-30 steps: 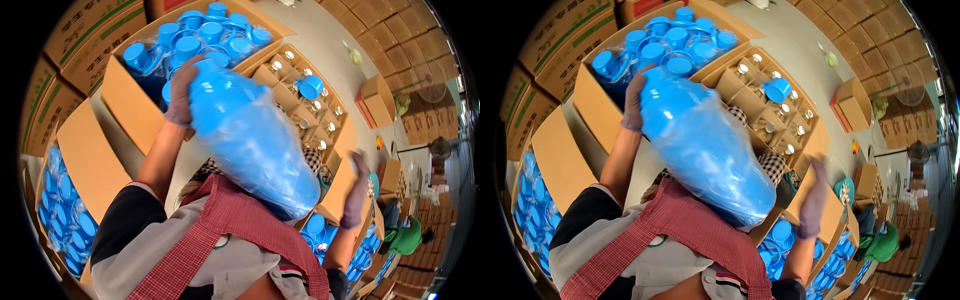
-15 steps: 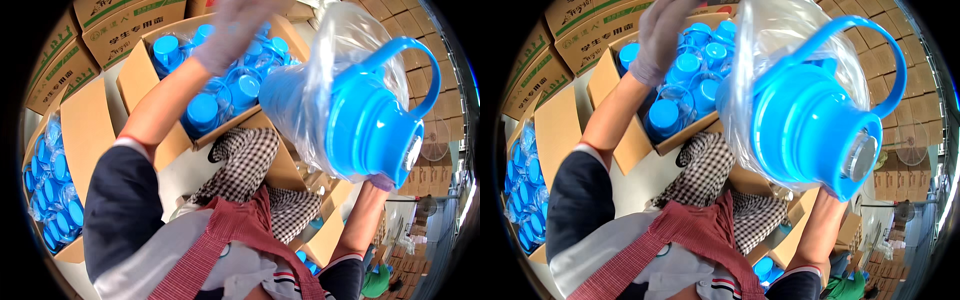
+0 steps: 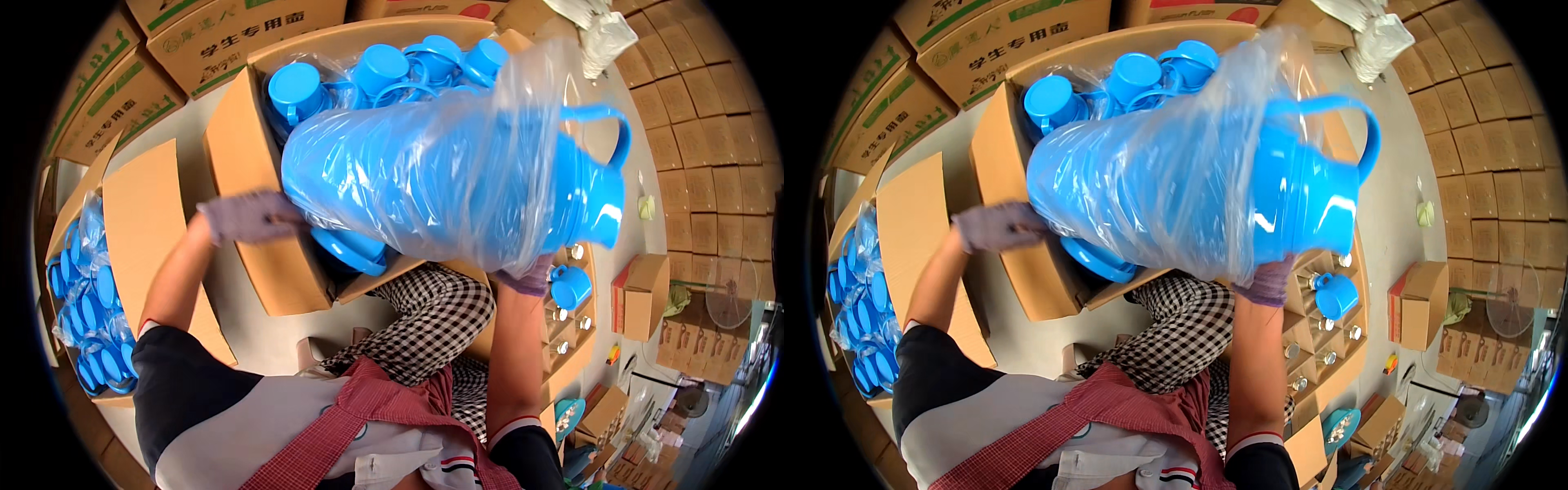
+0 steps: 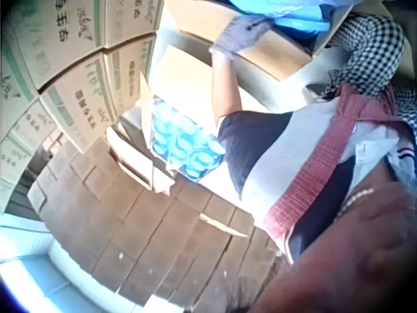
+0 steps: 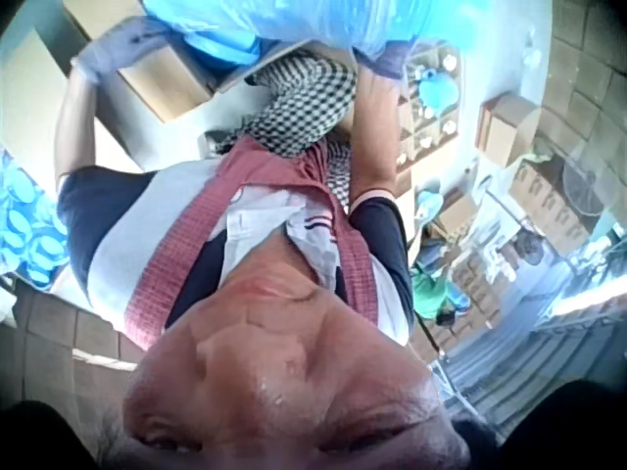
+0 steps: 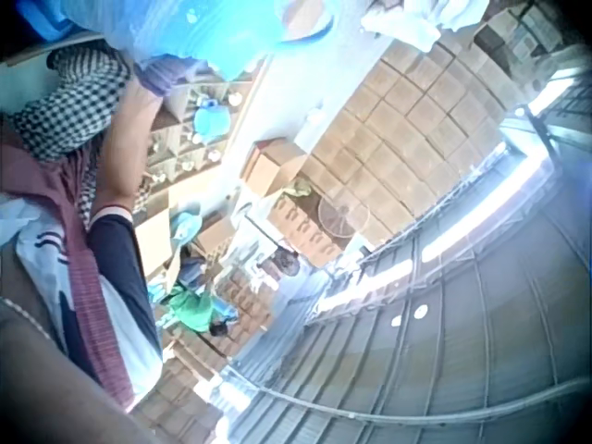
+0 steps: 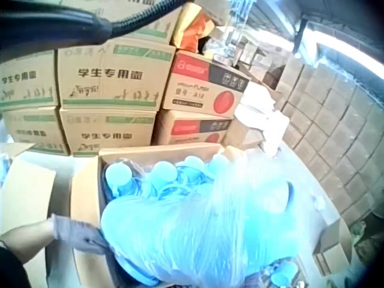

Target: The person assembles blue plastic containers by inserting glass jars into them and securing the lids. They handle the jars and containers by hand, placing them into cardboard boxes for packaging.

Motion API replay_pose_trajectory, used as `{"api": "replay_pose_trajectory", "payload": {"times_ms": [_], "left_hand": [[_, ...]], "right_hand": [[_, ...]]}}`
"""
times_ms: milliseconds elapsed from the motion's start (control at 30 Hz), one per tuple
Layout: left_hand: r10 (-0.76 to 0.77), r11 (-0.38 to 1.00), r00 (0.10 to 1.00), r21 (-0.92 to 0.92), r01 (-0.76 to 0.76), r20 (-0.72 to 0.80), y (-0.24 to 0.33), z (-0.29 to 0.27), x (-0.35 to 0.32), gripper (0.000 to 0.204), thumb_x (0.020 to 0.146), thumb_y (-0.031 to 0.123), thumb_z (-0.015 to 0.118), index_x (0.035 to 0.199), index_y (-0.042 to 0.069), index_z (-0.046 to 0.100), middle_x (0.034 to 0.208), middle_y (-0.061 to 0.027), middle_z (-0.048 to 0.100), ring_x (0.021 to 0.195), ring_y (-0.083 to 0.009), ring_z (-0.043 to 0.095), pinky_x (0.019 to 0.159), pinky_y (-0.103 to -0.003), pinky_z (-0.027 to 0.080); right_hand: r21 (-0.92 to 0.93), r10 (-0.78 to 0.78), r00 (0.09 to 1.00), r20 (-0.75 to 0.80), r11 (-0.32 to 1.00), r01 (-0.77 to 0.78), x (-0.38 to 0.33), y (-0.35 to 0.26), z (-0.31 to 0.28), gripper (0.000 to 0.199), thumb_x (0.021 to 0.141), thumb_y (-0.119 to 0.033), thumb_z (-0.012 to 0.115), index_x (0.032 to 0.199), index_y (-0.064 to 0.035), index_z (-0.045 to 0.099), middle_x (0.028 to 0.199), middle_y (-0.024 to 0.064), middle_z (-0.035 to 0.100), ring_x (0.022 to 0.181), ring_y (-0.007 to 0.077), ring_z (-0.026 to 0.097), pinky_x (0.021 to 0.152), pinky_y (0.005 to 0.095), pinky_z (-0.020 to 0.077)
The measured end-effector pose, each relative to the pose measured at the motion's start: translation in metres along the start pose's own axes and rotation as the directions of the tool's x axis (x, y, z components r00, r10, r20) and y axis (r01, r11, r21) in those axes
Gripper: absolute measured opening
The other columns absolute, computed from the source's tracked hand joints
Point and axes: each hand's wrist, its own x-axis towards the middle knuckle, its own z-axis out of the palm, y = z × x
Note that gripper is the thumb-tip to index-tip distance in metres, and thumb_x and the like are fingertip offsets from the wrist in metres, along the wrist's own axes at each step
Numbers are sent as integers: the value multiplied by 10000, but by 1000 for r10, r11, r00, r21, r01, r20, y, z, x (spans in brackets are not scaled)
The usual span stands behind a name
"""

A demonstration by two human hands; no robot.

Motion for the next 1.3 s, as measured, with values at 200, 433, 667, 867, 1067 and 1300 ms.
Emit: {"api": "replay_pose_trajectory", "payload": {"times_ms": [200,433,667,867,1067,1300], "left_hand": [[-122,990,481,-141,-3,-868,-51,-72,94,500,887,357,612,1241,5,581,1223,-184,606,1147,-265,575,947,-351,464],[-117,592,741,553,586,-661,-51,-47,209,840,747,523,699,1384,48,426,1433,-225,399,1389,-394,285,1118,-617,161],[-171,717,382,151,680,-908,-118,-86,159,559,842,362,596,1314,78,505,1324,-157,515,1236,-338,478,1071,-483,317],[-50,872,369,139,470,-928,-126,-51,165,632,800,374,645,1339,81,493,1341,-154,503,1307,-321,417,1113,-455,282],[-40,893,262,83,442,-964,-139,-55,168,471,819,292,637,1224,65,557,1225,-177,566,1227,-334,472,1076,-460,316],[-16,916,284,100,389,-959,-76,-94,145,406,820,242,629,1172,46,580,1145,-209,606,1106,-395,549,981,-448,424]], "right_hand": [[258,167,984,-67,955,-145,-35,30,30,430,979,-292,511,1324,-37,478,1311,118,539,1130,222,564,948,361,505],[-912,-156,948,276,268,310,-53,-27,53,316,893,-68,598,1204,-14,570,1201,136,614,1082,232,601,898,378,497],[-853,26,916,401,376,363,-46,3,87,407,800,-153,696,1174,-32,590,1129,136,637,1019,304,626,869,390,513],[201,561,824,72,801,-563,-46,103,132,394,930,-179,617,1285,-71,485,1255,115,559,1125,260,573,885,414,533],[492,740,624,251,458,-740,-50,110,160,334,948,-210,604,1223,-60,486,1209,93,483,1204,331,502,976,445,502],[-323,250,967,45,920,-223,15,59,138,483,907,-215,639,1295,7,456,1274,177,488,1200,313,525,973,377,475]]}}
